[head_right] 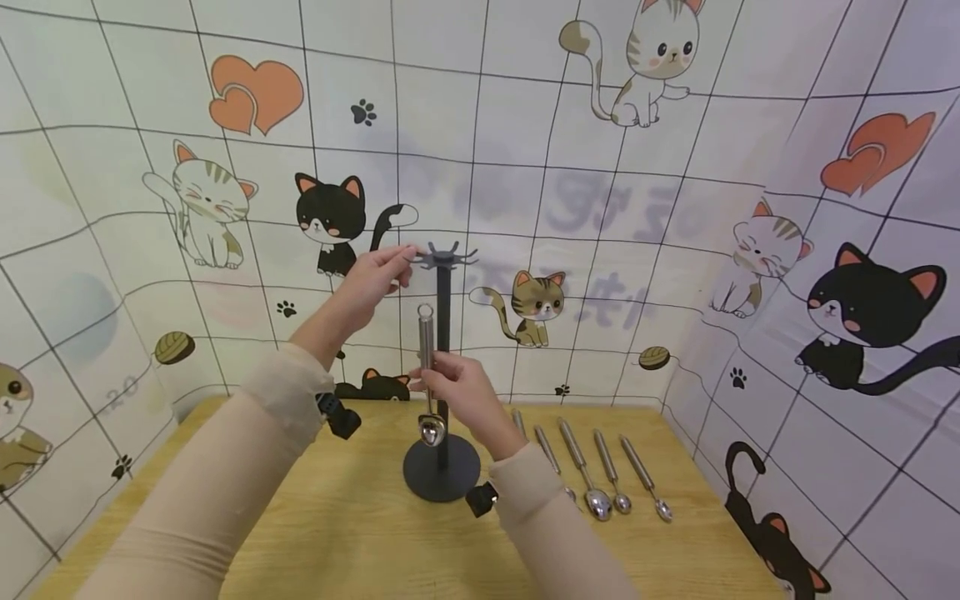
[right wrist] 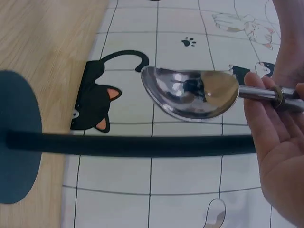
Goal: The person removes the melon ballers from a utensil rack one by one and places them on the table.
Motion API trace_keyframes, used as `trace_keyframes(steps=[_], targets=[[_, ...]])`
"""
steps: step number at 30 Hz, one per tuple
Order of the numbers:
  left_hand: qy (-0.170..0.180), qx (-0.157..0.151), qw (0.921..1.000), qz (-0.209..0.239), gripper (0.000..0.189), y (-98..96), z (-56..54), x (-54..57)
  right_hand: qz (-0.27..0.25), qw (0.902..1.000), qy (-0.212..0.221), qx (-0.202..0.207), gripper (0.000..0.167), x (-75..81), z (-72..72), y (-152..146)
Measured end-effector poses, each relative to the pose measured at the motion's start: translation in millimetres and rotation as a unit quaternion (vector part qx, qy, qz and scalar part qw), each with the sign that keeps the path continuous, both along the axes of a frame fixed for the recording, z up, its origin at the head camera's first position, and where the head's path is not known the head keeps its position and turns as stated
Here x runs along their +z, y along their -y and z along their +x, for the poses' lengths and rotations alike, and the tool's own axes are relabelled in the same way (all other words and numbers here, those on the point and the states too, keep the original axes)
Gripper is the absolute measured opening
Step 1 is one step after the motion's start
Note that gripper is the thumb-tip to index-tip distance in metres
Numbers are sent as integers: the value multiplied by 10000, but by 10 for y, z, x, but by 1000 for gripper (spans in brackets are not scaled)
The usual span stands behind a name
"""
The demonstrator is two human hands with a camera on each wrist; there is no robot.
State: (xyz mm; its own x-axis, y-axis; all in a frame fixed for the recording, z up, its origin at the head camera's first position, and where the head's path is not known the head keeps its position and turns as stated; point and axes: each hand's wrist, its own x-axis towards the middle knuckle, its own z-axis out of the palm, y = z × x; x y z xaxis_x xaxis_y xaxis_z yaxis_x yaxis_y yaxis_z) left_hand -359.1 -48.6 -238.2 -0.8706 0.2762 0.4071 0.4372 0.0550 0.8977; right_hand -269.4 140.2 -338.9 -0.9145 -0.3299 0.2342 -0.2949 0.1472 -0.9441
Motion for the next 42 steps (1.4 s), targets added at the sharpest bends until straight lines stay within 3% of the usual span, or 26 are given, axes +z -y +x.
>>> trace_keyframes(steps=[14, 22, 26, 42], targets=[[167, 53, 9998, -48, 32, -28, -14, 27, -17, 9982, 49, 596, 36, -131, 8, -404], [278, 37, 9996, -43, 30, -57, -21, 27, 261, 9971, 345, 633, 41, -240, 17, -531], [219, 64, 9997, -31, 33, -46, -22, 30, 191, 9974, 205, 658, 41, -260, 15, -572], [309, 87, 9995, 29, 37, -18, -31, 40, 41, 9997, 193, 170, 37, -320, 112, -985]])
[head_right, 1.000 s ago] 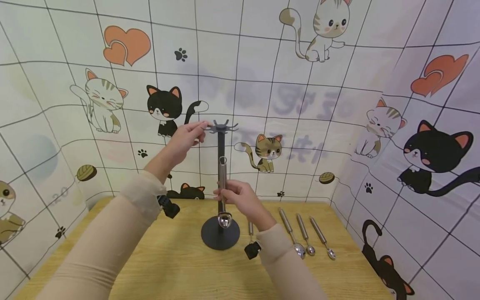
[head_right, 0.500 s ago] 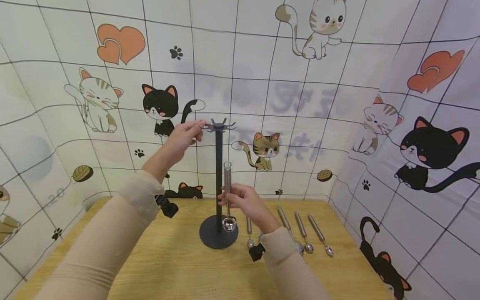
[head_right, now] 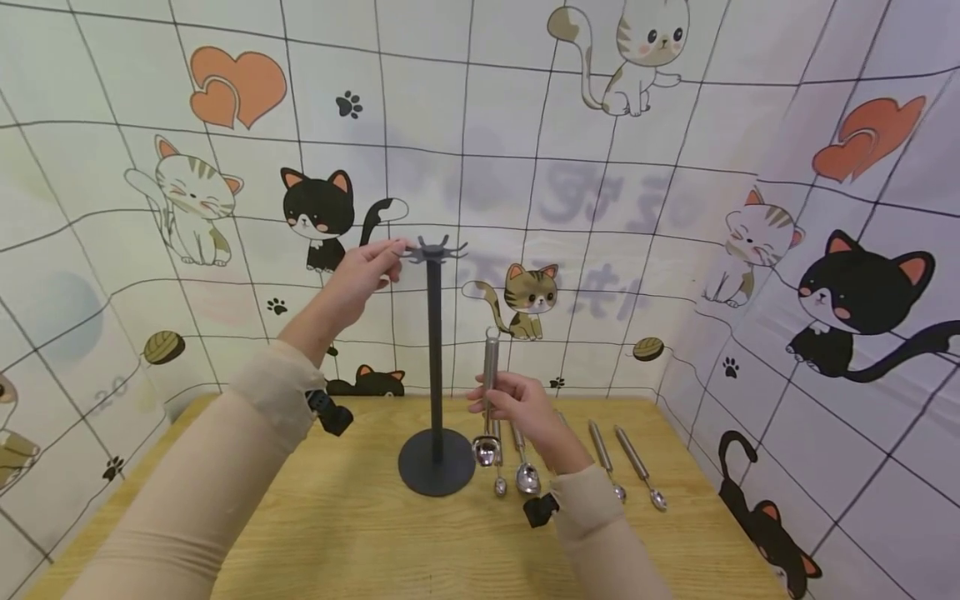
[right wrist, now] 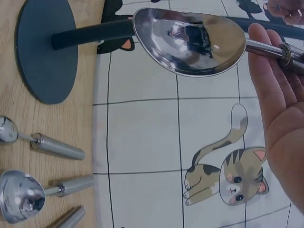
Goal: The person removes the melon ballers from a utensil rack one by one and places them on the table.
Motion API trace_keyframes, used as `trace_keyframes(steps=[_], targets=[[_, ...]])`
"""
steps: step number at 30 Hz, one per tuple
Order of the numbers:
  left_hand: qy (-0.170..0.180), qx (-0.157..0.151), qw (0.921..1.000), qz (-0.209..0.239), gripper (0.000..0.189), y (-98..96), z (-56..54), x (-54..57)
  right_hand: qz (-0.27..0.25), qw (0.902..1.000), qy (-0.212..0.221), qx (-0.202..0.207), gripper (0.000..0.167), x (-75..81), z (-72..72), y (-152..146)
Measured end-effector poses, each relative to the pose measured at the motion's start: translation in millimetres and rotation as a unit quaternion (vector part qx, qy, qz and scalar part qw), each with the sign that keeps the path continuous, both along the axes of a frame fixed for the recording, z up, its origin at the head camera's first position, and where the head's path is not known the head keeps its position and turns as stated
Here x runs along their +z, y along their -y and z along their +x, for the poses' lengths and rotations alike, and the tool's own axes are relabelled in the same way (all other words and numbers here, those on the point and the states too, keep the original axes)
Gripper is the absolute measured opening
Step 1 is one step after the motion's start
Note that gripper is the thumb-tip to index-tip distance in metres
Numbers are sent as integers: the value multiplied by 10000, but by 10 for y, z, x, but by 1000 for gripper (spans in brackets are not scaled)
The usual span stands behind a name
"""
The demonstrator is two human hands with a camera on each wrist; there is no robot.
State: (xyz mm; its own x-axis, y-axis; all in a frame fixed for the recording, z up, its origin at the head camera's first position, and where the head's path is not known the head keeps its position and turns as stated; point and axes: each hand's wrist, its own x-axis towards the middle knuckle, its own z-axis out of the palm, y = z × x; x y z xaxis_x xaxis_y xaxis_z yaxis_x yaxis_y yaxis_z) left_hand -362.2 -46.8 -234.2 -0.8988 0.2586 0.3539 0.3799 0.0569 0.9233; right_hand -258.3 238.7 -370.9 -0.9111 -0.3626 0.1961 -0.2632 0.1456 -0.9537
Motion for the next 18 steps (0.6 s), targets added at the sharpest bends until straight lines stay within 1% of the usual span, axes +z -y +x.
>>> trace_keyframes(steps=[2, 6, 11, 18], targets=[[25, 7, 10000, 19, 35, 4, -3, -3, -39, 9999, 28, -88, 37, 7, 10, -51], [5, -6, 10000, -16, 37, 10, 3, -6, -103, 9997, 90, -183, 37, 0, 15, -164], [-18, -33, 10000, -16, 36, 4, 18, -1, -175, 9995, 57, -267, 39, -55, 21, -306], [-28, -74, 9999, 134, 33, 28, 7, -4, -233, 9991, 41, -364, 41, -87, 47, -420]])
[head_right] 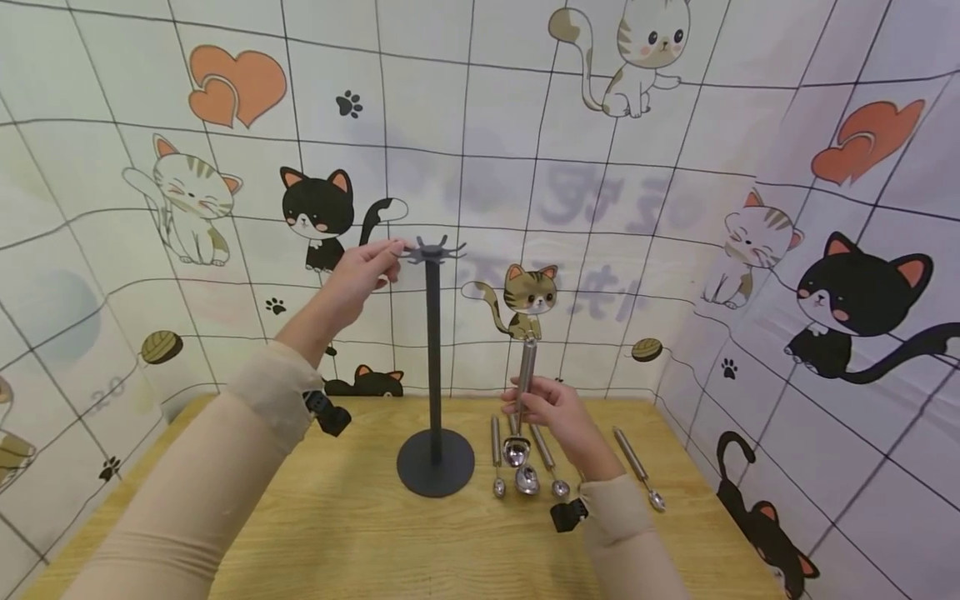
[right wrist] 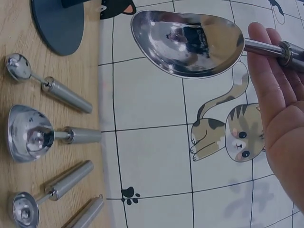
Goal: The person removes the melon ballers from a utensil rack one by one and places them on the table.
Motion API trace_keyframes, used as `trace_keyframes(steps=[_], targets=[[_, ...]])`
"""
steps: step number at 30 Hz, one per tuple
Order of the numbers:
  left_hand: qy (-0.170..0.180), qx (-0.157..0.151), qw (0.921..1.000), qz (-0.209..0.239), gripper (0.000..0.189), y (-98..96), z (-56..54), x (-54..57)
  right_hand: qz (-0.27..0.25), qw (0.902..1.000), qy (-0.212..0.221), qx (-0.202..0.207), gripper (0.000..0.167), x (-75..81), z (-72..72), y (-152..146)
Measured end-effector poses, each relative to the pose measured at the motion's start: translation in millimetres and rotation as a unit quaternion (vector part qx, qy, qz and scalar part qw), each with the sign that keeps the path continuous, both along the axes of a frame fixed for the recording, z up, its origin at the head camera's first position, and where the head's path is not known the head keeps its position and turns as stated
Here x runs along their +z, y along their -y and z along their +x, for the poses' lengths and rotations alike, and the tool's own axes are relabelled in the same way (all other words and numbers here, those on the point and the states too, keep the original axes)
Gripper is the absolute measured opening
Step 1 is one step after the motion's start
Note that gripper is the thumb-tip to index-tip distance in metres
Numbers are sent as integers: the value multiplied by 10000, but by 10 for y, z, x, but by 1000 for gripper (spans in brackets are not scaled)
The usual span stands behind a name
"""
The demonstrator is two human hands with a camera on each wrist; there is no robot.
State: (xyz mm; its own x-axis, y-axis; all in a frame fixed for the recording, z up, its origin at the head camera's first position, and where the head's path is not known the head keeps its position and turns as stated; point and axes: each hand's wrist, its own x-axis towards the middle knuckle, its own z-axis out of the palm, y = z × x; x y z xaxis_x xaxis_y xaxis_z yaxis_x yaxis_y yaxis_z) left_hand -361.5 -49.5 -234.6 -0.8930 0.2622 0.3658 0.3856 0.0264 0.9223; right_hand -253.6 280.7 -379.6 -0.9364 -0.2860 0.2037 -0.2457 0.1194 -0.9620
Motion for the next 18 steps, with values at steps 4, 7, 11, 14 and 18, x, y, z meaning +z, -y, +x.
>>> trace_keyframes(steps=[4, 7, 11, 14, 18], targets=[[14, -35, 10000, 58, 33, 16, 2, 2, 117, 9999, -34, -104, 41, -19, 2, -67], [17, -64, 10000, 11, 33, 26, 0, -1, 233, 9995, -9, -217, 43, -41, 10, -143], [-18, -70, 10000, -51, 34, 30, -10, -2, 336, 9990, 31, -297, 46, -101, 42, -283], [-45, -55, 10000, -56, 35, 23, -13, 8, 312, 9992, 11, -251, 47, -147, 82, -389], [-73, -70, 9999, -63, 38, 6, -8, 25, 201, 9996, -44, -210, 49, -188, 129, -514]])
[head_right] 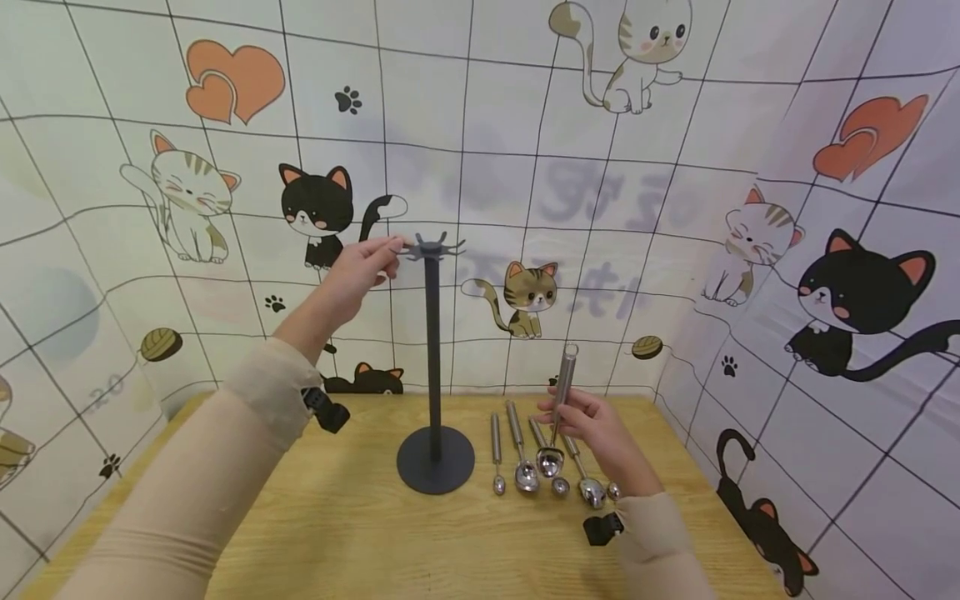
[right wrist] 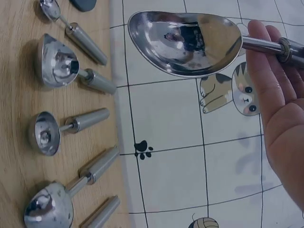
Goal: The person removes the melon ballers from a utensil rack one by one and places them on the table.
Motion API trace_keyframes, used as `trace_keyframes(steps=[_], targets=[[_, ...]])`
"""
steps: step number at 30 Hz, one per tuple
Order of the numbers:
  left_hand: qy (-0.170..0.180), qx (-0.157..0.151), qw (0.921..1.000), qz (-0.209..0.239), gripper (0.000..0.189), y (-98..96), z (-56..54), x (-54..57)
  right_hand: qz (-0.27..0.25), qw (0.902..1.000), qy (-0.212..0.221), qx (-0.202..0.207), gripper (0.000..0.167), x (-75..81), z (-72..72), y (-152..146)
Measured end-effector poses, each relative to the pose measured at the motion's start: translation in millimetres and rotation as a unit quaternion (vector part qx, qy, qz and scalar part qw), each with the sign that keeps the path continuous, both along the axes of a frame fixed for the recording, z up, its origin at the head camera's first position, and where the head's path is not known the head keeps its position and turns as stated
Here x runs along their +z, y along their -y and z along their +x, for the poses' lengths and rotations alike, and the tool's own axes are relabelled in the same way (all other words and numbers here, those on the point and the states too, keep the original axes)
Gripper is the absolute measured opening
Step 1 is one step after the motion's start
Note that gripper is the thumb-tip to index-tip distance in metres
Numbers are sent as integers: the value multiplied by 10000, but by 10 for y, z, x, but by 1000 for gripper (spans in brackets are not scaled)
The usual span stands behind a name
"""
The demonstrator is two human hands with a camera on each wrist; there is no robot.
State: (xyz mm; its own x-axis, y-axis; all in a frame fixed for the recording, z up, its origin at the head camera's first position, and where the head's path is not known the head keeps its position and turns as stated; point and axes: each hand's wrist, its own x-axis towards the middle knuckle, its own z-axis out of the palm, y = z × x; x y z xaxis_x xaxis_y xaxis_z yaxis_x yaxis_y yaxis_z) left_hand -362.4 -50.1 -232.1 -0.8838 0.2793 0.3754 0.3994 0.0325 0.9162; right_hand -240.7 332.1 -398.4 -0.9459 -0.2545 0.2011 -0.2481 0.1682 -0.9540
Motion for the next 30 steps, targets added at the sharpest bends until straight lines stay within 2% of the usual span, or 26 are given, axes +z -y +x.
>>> trace_keyframes(steps=[11, 15, 20, 22, 27, 30], targets=[[9, 57, 10000, -1, 38, 23, -4, 8, 287, 9991, 65, -312, 49, 46, 68, -197], [49, 49, 10000, -64, 39, 36, -4, 3, 126, 9996, 18, -260, 51, 28, 101, -277], [83, 90, 9999, -58, 28, 58, 3, -2, -235, 9997, -10, -74, 48, -39, 126, -370], [117, 107, 9999, -52, 29, 64, 2, -2, -269, 9996, 1, -78, 46, -64, 139, -411], [121, 36, 9999, -64, 37, 55, -2, 3, 82, 9994, -38, -321, 46, -114, 199, -549], [137, 54, 9999, -57, 29, 56, 7, 7, 307, 9988, -56, -385, 50, -119, 236, -627]])
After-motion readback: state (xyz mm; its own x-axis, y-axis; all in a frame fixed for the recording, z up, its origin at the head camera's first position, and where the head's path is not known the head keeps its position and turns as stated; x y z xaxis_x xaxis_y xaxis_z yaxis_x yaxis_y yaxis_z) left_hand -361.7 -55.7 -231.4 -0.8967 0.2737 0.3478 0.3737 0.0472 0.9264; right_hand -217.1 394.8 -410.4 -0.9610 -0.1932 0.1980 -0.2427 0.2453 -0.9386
